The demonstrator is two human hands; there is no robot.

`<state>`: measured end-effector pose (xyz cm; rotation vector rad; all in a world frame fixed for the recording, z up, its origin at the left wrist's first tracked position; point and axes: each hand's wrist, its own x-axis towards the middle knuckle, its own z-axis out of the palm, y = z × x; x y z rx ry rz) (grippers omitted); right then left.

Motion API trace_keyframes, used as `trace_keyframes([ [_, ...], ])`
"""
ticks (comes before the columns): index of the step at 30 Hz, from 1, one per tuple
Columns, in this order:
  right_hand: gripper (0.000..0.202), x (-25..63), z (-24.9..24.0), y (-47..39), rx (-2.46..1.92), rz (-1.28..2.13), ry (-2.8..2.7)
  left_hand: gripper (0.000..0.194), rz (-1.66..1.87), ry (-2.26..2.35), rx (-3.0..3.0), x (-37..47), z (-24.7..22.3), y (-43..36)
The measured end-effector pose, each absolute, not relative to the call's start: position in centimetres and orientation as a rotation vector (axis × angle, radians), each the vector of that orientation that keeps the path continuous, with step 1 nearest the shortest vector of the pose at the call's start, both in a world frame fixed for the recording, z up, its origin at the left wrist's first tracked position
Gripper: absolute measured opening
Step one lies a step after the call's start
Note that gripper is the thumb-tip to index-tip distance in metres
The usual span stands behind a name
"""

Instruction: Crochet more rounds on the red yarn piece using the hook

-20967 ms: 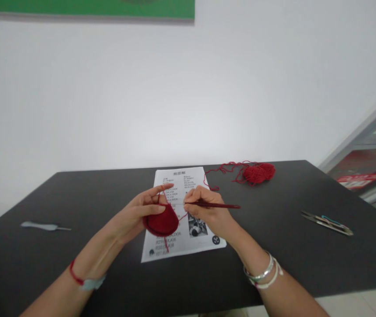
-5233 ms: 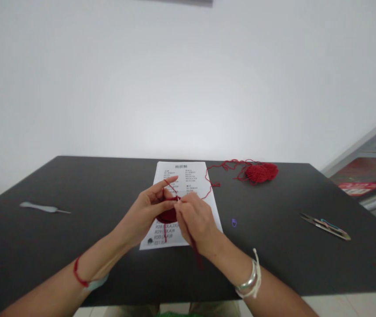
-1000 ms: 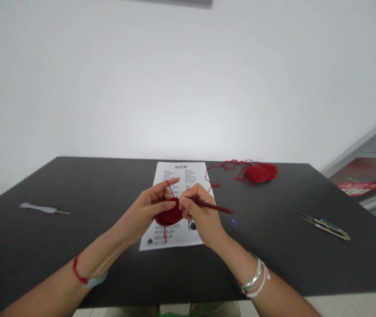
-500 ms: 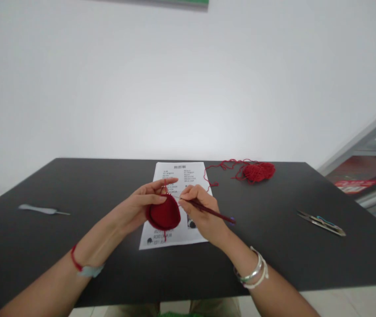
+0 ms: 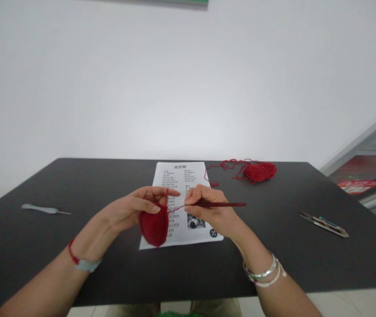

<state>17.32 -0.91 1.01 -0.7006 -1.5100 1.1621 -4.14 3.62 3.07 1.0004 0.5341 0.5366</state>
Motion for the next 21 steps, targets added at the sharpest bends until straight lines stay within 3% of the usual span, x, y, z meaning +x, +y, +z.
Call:
trace_keyframes([
  [7,0.019,17.0,1.3,-0.7,-0.581,1.458,-1.3,0.036,0.449,0.527,1.078,-4.3,3.2,3.6],
  [11,0.023,15.5,1.1,-0.5,-0.527,1.644,-1.088,0.036,0.701,0.595,1.169,-3.4,2.5,3.2],
  [21,0.022,14.2,0.7,-0.4,-0.641,1.335,-0.999,0.043,0.967,0.685,1.213,-1.9,2.2,2.3],
])
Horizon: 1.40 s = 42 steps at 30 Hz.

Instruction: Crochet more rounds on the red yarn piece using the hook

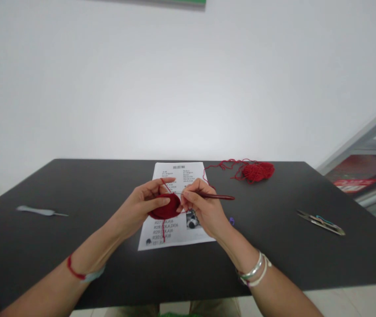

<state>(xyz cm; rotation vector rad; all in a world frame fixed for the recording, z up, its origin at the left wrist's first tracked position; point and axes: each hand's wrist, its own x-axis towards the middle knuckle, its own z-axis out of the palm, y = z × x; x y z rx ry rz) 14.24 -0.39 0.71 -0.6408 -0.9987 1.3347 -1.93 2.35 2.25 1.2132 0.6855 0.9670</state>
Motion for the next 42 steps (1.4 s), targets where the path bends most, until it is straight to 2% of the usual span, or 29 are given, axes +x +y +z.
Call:
trace_keyframes([
  [7,0.021,15.0,0.7,-0.4,-0.614,1.218,-1.134,0.039,1.096,0.71,1.257,-1.8,2.2,1.9],
  [15,0.013,15.1,-0.7,-1.0,-0.729,0.853,-1.379,0.043,1.073,0.775,1.256,-1.7,2.5,1.8],
  [18,0.013,14.9,-0.9,-1.3,-0.779,0.622,-1.514,0.044,1.059,0.766,1.193,-1.7,2.3,2.0],
  [24,0.019,14.0,-1.1,-1.2,-0.756,-0.052,-1.875,0.045,1.039,0.764,1.131,-1.2,2.0,1.7],
  [32,0.018,14.8,-1.5,0.1,-0.612,-0.341,-2.087,0.051,0.924,0.721,0.919,-0.9,1.5,1.9],
  [35,0.018,14.3,-1.6,-0.4,-0.726,-0.511,-2.063,0.051,0.922,0.73,0.883,-0.8,1.5,1.8],
  [38,0.019,13.6,-1.6,-0.9,-0.823,-0.509,-2.005,0.054,1.005,0.769,0.983,-0.7,1.7,1.5],
  [42,0.019,13.8,-1.0,-1.2,-0.752,-0.296,-1.98,0.055,1.094,0.808,1.202,-1.0,1.7,1.6],
])
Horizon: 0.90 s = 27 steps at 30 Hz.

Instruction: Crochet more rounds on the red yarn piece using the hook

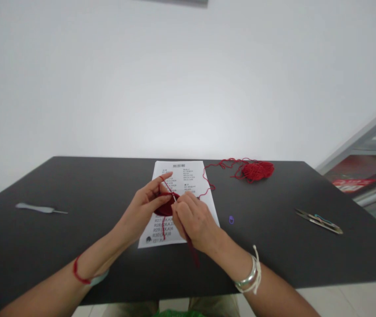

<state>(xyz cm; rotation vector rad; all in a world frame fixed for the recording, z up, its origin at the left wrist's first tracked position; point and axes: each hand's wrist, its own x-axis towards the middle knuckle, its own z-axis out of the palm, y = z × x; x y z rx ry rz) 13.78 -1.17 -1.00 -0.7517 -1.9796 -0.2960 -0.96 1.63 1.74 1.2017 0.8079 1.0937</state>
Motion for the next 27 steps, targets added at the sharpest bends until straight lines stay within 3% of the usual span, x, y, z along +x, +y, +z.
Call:
trace_keyframes([
  [4,0.017,14.6,-0.4,-1.4,-0.743,-0.043,-1.91,0.052,1.109,0.816,1.348,-1.3,1.7,2.0],
  [8,0.015,15.0,-0.4,-1.4,-0.874,0.484,-1.572,0.052,1.098,0.811,1.393,-1.4,1.7,2.0],
  [12,0.02,15.1,0.2,-0.9,-0.737,1.022,-1.199,0.048,1.09,0.802,1.375,-1.5,1.9,2.0],
  [17,0.021,14.8,0.9,-0.6,-0.665,1.405,-1.012,0.047,1.031,0.72,1.247,-1.5,1.9,2.0],
  [20,0.017,14.3,-0.2,-0.7,-0.726,1.183,-1.154,0.052,1.014,0.704,1.161,-1.1,1.5,1.6],
  [25,0.013,13.7,-2.3,-1.2,-0.884,-0.043,-1.765,0.059,1.009,0.706,1.001,-0.4,1.4,1.1],
  [27,0.016,13.8,-2.4,-1.1,-0.798,-0.384,-1.865,0.056,0.977,0.674,0.93,-0.4,1.6,1.1],
])
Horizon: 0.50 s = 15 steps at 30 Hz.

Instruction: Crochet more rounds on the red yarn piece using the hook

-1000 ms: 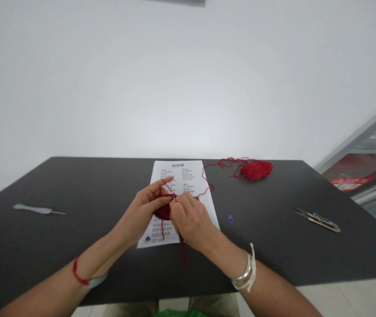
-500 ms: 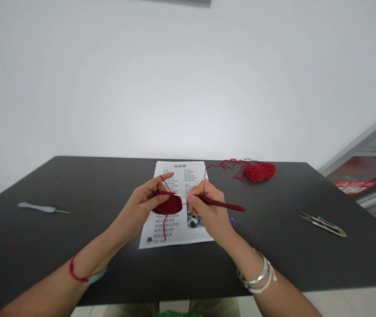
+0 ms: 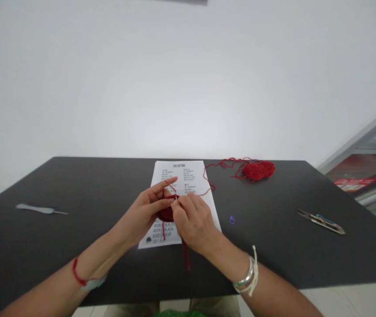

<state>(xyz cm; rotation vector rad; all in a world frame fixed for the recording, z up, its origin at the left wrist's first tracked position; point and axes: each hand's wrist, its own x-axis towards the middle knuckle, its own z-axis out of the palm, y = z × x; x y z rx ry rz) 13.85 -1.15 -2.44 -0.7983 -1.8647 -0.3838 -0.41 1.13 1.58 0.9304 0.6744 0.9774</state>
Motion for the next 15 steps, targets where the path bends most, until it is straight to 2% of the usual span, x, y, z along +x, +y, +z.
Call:
trace_keyframes([
  [1,0.017,14.0,-2.3,-1.1,-0.738,-0.438,-1.882,0.053,0.955,0.657,0.897,-0.5,1.7,1.2],
  [3,0.017,14.3,-2.0,-0.9,-0.651,-0.28,-1.875,0.048,0.904,0.636,0.844,-0.8,1.9,1.6],
  [7,0.011,14.7,-1.4,-0.4,-0.691,0.557,-1.572,0.046,0.834,0.639,0.832,-1.6,2.2,2.5],
  [9,0.012,14.9,-1.3,-0.2,-0.672,0.834,-1.425,0.046,0.832,0.645,0.86,-2.1,2.3,2.9],
  [11,0.013,15.2,-1.0,-0.2,-0.648,0.939,-1.37,0.045,0.829,0.65,0.891,-2.4,2.4,3.1],
  [15,0.012,15.9,-0.3,-0.5,-0.662,0.942,-1.399,0.045,0.782,0.624,0.944,-3.0,2.6,3.3],
])
